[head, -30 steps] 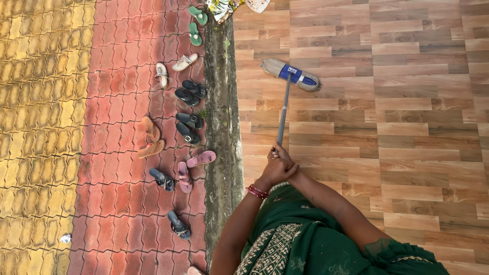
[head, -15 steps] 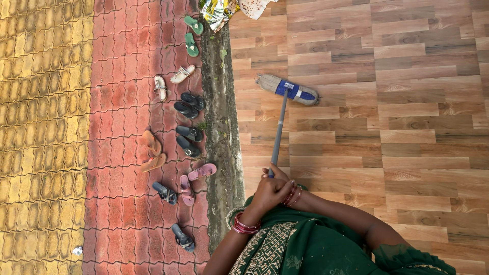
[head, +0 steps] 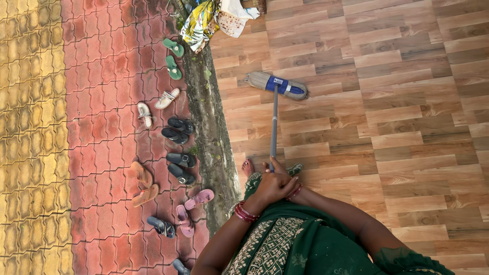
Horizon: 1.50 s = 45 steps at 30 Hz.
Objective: The person cleans a tiled floor by pushing and pulling a flat mop over different areas of the surface.
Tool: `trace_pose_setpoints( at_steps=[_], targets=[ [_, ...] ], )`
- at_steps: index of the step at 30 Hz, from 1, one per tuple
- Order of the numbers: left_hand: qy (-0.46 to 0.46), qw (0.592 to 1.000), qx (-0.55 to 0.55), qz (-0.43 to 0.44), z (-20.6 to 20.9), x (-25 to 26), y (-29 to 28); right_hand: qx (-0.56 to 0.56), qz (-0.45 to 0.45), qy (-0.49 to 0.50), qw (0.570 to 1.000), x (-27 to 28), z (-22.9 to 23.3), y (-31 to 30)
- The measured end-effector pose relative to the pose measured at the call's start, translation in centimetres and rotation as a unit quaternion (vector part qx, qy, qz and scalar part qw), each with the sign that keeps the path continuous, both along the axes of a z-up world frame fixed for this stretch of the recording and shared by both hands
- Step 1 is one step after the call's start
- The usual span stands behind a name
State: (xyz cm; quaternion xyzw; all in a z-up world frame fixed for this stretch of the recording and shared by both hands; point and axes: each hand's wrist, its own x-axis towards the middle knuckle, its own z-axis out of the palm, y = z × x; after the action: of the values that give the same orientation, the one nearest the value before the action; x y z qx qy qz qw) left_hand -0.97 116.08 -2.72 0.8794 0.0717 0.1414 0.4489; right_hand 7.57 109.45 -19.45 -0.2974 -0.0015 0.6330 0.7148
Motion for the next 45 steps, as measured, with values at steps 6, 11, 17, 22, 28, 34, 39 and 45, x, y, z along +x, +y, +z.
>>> trace_pose_setpoints(
  at_steps=[6, 11, 17, 22, 28, 34, 39, 45],
  targets=[
    [0.039, 0.998, 0.042, -0.029, -6.1, 4.3, 8.1, 0.014, 0.066, -0.487, 0.871, 2.8, -0.5, 4.8],
    [-0.032, 0.993, 0.108, 0.016, -6.1, 4.2, 11.0, -0.001, 0.249, -0.75, 0.613, 3.6, 1.1, 3.9],
    [0.086, 0.996, -0.006, -0.005, -1.6, 0.7, 13.6, 0.146, 0.055, -0.201, 0.967, -0.7, 2.4, 10.9],
    [0.022, 0.999, -0.002, -0.037, 1.3, 1.0, 16.8, 0.082, 0.199, -0.252, 0.944, 1.2, 8.1, 10.3],
    [0.073, 0.992, 0.023, -0.104, 3.4, 2.1, 19.5, 0.017, 0.236, -0.362, 0.902, 2.4, 9.7, 11.6],
    [0.014, 0.983, 0.115, -0.14, 4.1, 3.9, 23.4, 0.041, 0.192, -0.374, 0.907, 2.6, 1.1, 15.0],
    [-0.002, 0.973, 0.137, -0.183, 3.1, 6.9, 28.1, 0.031, 0.122, -0.258, 0.958, 5.0, -1.3, 21.0],
    [0.049, 0.96, 0.152, -0.232, 2.1, 14.5, 33.3, 0.026, -0.062, -0.007, 0.998, 11.7, -1.7, 29.8]
  ],
)
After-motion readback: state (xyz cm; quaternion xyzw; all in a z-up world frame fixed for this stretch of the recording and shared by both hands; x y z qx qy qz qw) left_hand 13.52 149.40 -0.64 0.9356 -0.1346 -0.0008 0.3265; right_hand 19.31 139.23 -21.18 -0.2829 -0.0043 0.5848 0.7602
